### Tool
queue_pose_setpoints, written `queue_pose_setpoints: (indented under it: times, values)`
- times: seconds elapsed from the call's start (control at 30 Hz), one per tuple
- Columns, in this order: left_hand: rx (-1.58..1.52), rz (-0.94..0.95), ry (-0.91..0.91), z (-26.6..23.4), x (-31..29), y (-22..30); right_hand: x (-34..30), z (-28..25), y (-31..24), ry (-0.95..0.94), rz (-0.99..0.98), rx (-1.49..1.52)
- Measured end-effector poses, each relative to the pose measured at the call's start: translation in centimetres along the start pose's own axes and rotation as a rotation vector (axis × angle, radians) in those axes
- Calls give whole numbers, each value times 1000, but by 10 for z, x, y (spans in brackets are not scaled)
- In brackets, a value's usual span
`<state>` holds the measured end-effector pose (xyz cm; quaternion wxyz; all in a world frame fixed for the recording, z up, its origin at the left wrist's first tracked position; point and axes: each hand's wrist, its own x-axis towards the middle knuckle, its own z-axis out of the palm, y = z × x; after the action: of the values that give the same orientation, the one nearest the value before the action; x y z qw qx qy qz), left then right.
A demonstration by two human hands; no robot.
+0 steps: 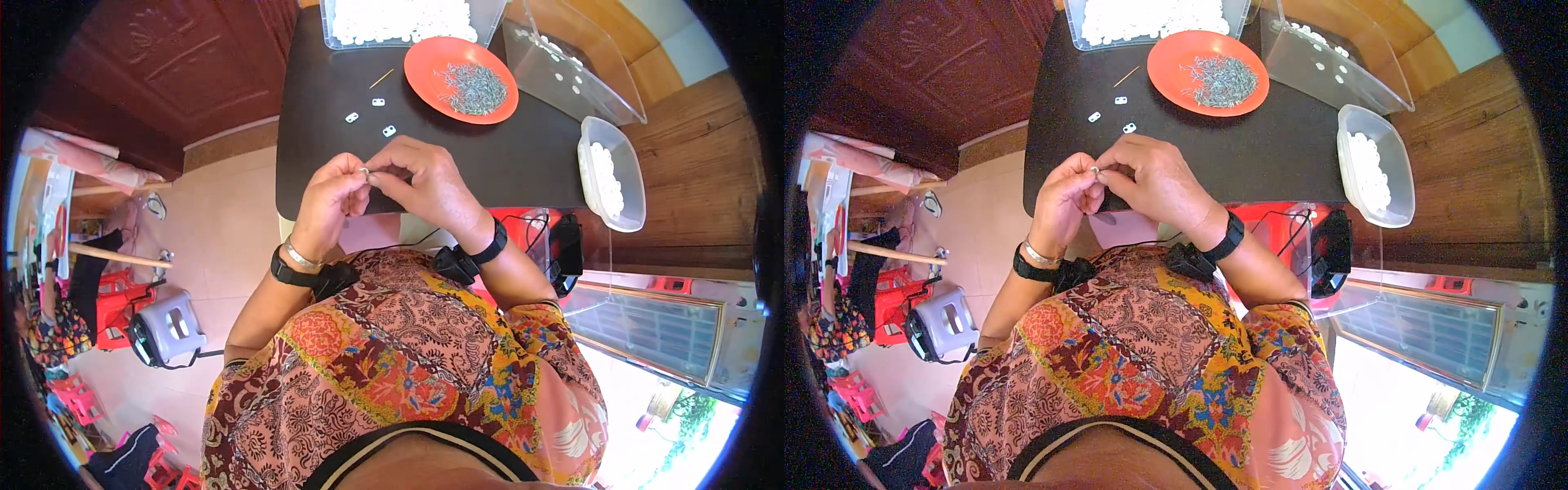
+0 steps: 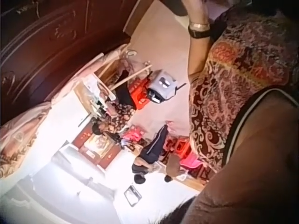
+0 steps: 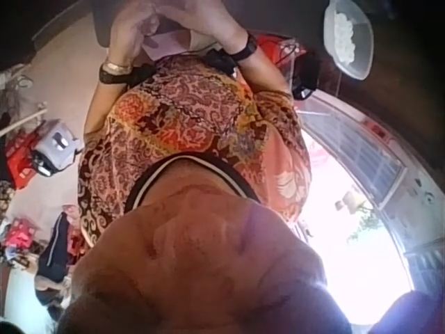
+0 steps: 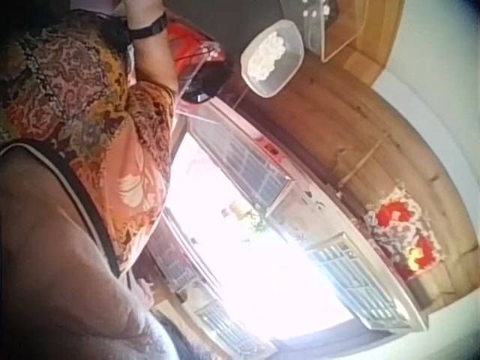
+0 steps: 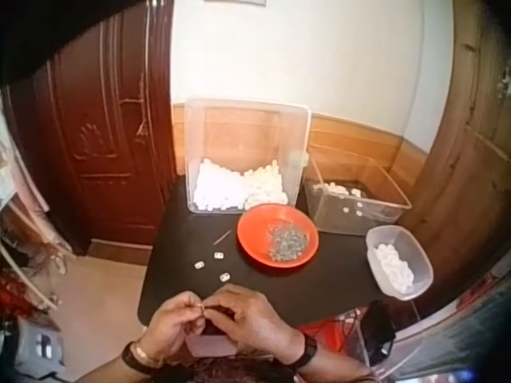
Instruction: Assembling small white plastic components by inserting thin metal pins into them using a fine-tipped tool.
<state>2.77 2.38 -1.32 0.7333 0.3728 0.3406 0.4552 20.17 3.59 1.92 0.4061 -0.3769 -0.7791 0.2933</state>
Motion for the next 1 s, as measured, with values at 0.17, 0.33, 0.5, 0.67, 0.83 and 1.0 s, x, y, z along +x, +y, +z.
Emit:
queue_pose_setpoints:
  times: [0.17,0.33,0.5,0.67,0.83,1.0]
  values:
    - [194,13,-16,2,-2,4,5,-5,-2,-30,-108,-85]
    - [339,-42,-25,3,-3,12,15,-18,0,-159,-190,-142]
    - [290,-16,82,3,-6,12,54,-69,21,-104,-230,-536]
    - [322,162,184,-1,-7,9,87,-110,71,-245,-193,-914]
    - [359,230,268,-8,-10,9,95,-107,93,-490,-168,-1044]
    - [337,244,275,-15,-12,6,98,-94,87,-513,-164,-1051]
